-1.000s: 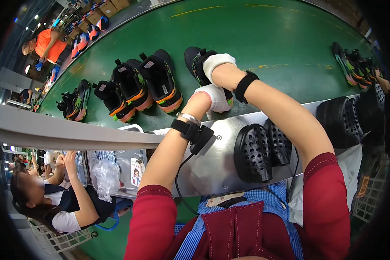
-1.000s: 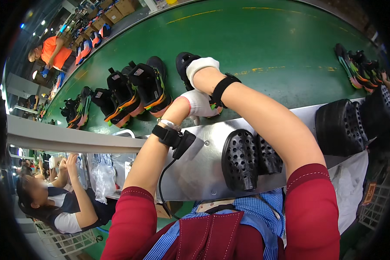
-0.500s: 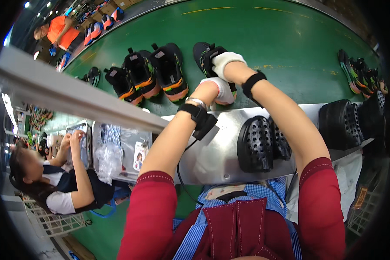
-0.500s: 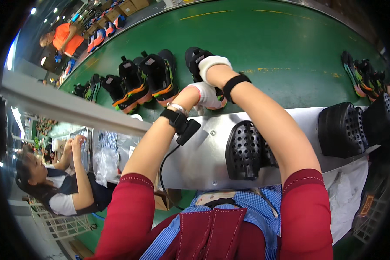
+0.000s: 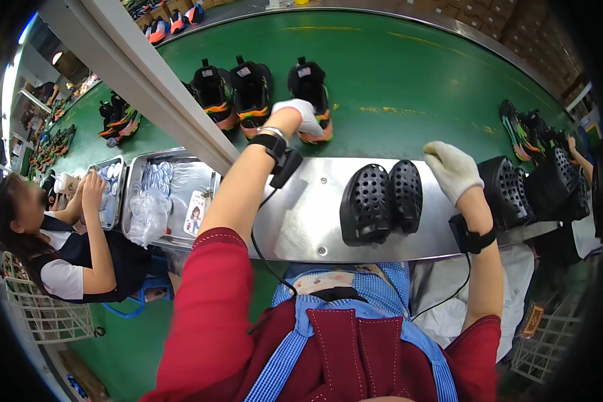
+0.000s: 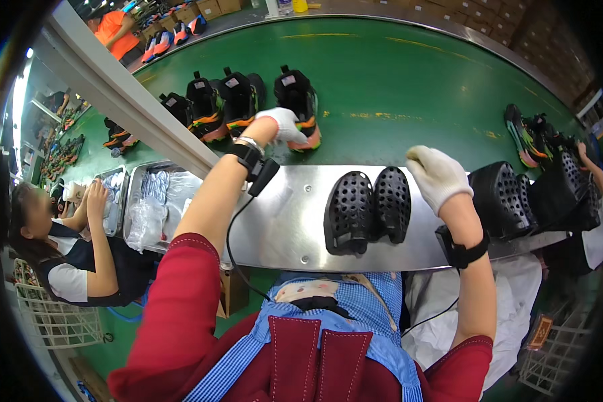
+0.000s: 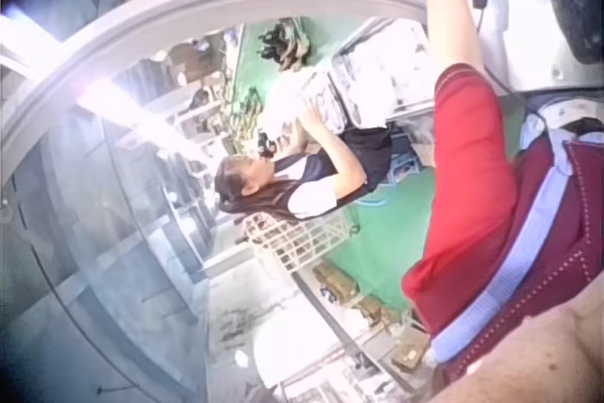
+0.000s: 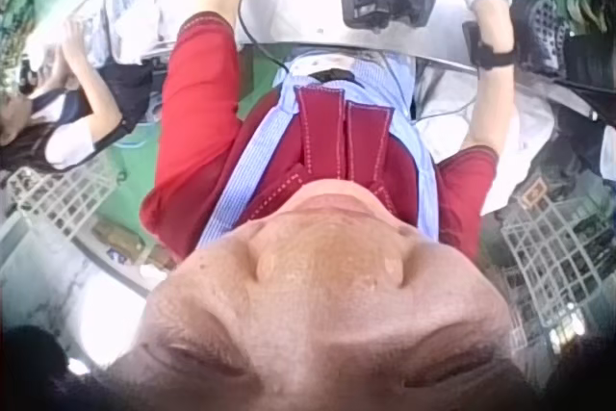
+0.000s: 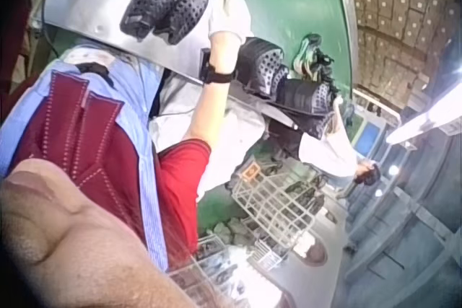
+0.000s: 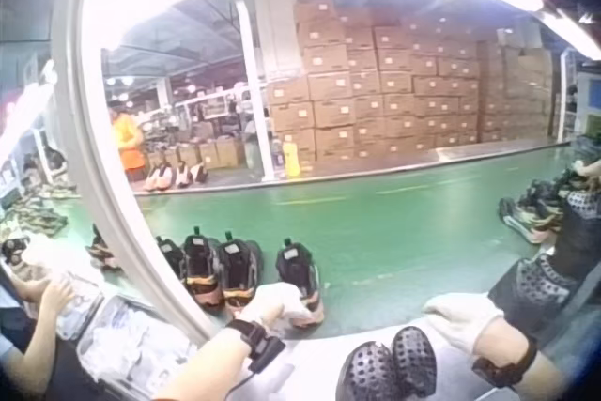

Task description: Checking and assembling shoe components on a production line.

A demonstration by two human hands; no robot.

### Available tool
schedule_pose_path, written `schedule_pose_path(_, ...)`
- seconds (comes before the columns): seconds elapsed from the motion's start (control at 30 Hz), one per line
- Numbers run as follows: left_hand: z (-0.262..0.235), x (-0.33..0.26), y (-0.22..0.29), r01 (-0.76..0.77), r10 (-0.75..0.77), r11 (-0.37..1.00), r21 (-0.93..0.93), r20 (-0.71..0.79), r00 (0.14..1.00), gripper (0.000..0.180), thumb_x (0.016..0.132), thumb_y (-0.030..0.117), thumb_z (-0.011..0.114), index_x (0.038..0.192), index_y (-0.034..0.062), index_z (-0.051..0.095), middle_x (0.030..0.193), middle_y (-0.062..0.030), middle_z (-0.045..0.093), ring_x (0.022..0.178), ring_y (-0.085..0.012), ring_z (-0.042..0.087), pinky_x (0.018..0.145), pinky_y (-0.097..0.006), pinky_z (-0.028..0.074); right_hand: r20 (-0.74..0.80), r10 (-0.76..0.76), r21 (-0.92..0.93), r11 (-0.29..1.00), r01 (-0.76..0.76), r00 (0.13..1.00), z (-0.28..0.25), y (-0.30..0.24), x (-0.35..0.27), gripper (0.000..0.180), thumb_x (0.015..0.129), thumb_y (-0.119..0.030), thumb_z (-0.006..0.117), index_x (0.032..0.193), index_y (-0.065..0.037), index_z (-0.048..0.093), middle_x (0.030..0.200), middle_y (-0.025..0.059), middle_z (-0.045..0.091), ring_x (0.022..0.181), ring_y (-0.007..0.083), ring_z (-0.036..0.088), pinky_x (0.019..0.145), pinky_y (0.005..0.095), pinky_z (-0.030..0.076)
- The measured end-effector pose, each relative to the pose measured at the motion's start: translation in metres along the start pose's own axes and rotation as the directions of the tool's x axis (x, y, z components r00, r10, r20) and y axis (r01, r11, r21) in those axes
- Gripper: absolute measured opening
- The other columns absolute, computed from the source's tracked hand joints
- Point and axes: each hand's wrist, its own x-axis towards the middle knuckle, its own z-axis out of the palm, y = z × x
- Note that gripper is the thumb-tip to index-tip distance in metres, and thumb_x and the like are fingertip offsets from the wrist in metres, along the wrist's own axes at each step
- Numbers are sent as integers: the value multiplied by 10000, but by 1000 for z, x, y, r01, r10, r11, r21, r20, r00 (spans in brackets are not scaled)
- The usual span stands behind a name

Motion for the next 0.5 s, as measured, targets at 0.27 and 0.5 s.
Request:
schedule_pose_path(0.27, 15, -30, -4, 20, 202, 951, 308, -670, 715, 360, 756, 362, 661, 1024, 123, 686, 960, -124, 652, 978, -299, 640, 850, -406, 519, 41, 435, 93, 895, -437, 900, 62, 77, -101, 208, 903, -234, 543, 982, -83, 662, 958, 175, 656, 921, 346, 630, 800, 393, 491)
schedule_pose_path(0.5, 9, 16, -14, -167, 166, 986, -9, -75, 983, 838, 720, 444, 620, 1473, 178, 365, 1150, -148, 654, 1044, -293, 628, 895, -323, 464, -218, 395, 210, 912, -353, 892, 110, 68, -164, 163, 898, -138, 571, 1009, -49, 652, 965, 135, 642, 940, 299, 609, 836, 378, 473)
